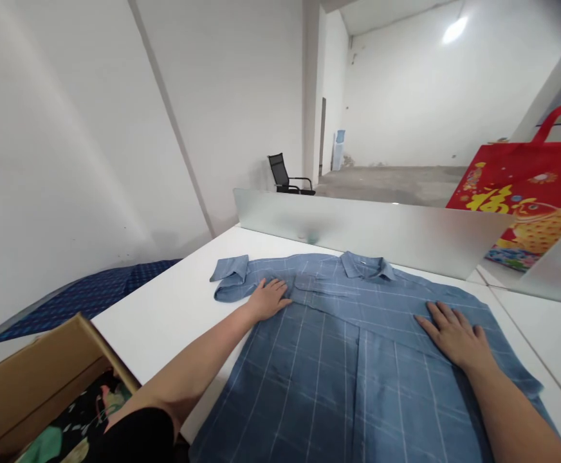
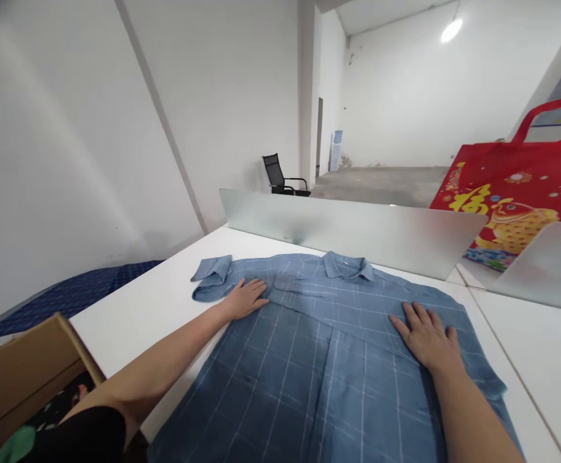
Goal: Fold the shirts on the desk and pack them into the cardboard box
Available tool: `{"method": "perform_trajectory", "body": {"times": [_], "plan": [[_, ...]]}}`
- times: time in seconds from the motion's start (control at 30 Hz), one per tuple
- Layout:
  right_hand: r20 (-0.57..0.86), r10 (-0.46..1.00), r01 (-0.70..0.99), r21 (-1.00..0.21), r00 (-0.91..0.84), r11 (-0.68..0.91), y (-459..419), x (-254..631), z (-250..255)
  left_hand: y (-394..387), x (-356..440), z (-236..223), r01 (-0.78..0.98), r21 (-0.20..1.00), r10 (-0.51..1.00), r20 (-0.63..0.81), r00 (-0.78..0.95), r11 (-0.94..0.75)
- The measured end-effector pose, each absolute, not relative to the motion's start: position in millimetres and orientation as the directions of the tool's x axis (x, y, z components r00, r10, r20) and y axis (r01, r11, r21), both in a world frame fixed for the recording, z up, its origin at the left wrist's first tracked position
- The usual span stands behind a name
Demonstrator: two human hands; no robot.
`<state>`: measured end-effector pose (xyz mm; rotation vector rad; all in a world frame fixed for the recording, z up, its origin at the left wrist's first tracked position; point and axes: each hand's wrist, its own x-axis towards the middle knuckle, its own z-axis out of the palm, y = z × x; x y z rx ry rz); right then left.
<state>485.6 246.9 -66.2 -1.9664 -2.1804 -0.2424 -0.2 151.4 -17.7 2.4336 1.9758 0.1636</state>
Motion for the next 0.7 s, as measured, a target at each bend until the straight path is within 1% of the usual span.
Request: {"method": "perform_trajectory", "body": {"times": [0.07, 0.23, 0.33, 0.4, 0.47, 0.53, 0.6, 0.67, 0.7], "plan": [[0.251, 0.964, 0.996, 0.011, -0.086, 0.086, 244, 482, -64, 138, -16, -19, 0.98, 0.056, 0.976, 0.116, 0.185, -0.193], [0.205, 0.976, 0.997, 0.017, -0.075, 0.073, 238, 477, -56, 127, -28, -38, 0.982, 0.128, 0.982, 0.149, 0.117, -0.136], [0.22, 0.973, 0.998, 0.007, -0.065, 0.066, 237, 478, -55, 128, -25, -47, 0.982, 0.139, 0.977, 0.186, 0.102, -0.129], [0.227, 0.973, 0.999, -0.001, -0.038, 0.039, 238, 480, -56, 125, -27, -47, 0.983, 0.142, 0.967, 0.243, 0.082, -0.119], [0.23, 0.973, 0.999, -0.004, -0.031, 0.033, 240, 481, -58, 119, -34, -43, 0.984, 0.154, 0.942, 0.333, 0.037, -0.093], [0.236, 0.971, 0.999, -0.006, -0.044, 0.046, 242, 482, -60, 111, -46, -35, 0.985, 0.174, 0.903, 0.425, -0.068, -0.008], [0.246, 0.968, 0.998, -0.016, -0.054, 0.06, 244, 482, -62, 104, -60, -26, 0.97, 0.199, 0.84, 0.493, -0.225, 0.143], [0.256, 0.965, 0.997, -0.029, -0.056, 0.065, 244, 483, -63, 102, -74, -18, 0.931, 0.213, 0.77, 0.524, -0.364, 0.296], [0.256, 0.965, 0.997, -0.032, -0.057, 0.067, 244, 483, -63, 104, -79, -14, 0.908, 0.218, 0.749, 0.513, -0.419, 0.358]]}}
